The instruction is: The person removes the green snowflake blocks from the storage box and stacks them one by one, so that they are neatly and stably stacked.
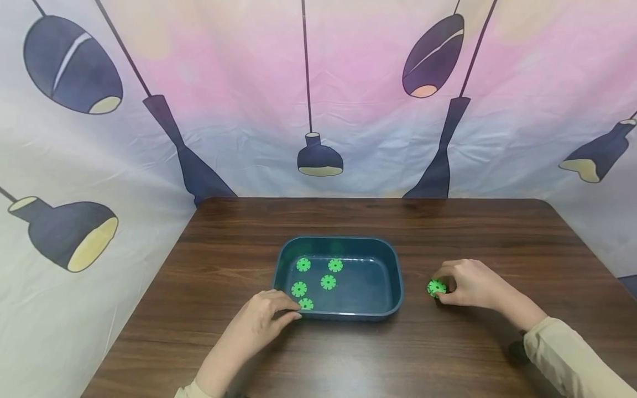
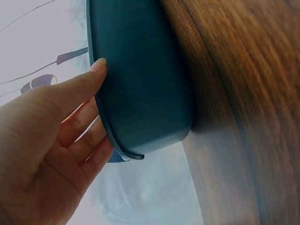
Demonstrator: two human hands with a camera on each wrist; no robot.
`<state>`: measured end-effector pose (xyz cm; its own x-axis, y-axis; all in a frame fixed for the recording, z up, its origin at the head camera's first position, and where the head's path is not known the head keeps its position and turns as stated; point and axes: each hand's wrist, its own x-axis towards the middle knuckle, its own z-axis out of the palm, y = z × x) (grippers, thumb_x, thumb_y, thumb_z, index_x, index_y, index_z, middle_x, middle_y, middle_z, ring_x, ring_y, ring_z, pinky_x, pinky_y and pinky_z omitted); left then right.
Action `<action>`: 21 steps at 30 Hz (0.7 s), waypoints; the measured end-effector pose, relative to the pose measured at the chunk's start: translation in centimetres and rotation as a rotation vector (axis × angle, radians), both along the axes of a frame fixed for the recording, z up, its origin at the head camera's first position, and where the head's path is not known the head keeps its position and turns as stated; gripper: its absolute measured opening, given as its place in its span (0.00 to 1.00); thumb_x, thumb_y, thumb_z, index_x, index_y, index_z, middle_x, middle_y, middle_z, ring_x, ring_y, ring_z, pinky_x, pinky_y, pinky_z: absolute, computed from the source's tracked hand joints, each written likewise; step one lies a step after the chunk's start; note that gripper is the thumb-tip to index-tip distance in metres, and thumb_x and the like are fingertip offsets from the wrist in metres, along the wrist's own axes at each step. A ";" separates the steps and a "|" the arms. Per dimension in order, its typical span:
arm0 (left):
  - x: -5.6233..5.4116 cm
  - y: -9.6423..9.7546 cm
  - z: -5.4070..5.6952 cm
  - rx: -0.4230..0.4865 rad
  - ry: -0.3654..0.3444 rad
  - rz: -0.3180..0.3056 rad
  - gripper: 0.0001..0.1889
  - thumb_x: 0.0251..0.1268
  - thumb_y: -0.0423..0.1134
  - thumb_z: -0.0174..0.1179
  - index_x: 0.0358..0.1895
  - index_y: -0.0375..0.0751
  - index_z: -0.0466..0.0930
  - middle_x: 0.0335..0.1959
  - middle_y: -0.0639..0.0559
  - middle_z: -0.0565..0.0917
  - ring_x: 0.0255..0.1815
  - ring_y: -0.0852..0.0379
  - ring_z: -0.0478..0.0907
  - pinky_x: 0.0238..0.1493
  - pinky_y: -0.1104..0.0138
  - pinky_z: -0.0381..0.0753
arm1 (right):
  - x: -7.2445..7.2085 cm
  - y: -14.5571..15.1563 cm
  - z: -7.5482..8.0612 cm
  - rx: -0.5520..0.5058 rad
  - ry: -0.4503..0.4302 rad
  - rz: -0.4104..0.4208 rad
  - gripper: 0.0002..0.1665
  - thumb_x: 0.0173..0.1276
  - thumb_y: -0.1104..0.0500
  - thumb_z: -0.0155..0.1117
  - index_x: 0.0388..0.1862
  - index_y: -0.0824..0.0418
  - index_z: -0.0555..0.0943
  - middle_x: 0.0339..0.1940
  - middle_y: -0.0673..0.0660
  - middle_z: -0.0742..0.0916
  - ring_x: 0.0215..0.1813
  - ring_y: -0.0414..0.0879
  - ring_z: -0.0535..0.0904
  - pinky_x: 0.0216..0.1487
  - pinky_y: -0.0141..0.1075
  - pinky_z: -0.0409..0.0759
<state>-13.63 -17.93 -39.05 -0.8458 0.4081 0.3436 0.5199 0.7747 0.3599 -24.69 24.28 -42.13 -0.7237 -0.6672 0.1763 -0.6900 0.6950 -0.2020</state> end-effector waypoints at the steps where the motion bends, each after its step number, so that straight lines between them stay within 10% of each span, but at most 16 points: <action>1: 0.0 0.0 0.0 0.002 0.003 -0.001 0.06 0.50 0.36 0.70 0.33 0.44 0.86 0.31 0.59 0.85 0.35 0.63 0.81 0.38 0.70 0.82 | 0.0 0.0 0.0 0.005 0.016 0.003 0.13 0.47 0.52 0.74 0.33 0.52 0.84 0.27 0.39 0.79 0.23 0.26 0.66 0.22 0.25 0.67; 21: 0.1 0.0 0.2 0.007 -0.033 0.006 0.06 0.50 0.36 0.70 0.34 0.44 0.86 0.31 0.59 0.85 0.36 0.64 0.81 0.39 0.70 0.82 | 0.0 -0.3 -0.3 0.047 0.005 0.016 0.11 0.49 0.49 0.73 0.32 0.50 0.83 0.26 0.38 0.77 0.23 0.27 0.66 0.22 0.25 0.66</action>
<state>-13.54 -17.88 -38.82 -0.8591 0.4009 0.3183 0.5033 0.7751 0.3821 -24.64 23.96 -42.42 -0.7120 -0.6864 0.1480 -0.7021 0.6925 -0.1660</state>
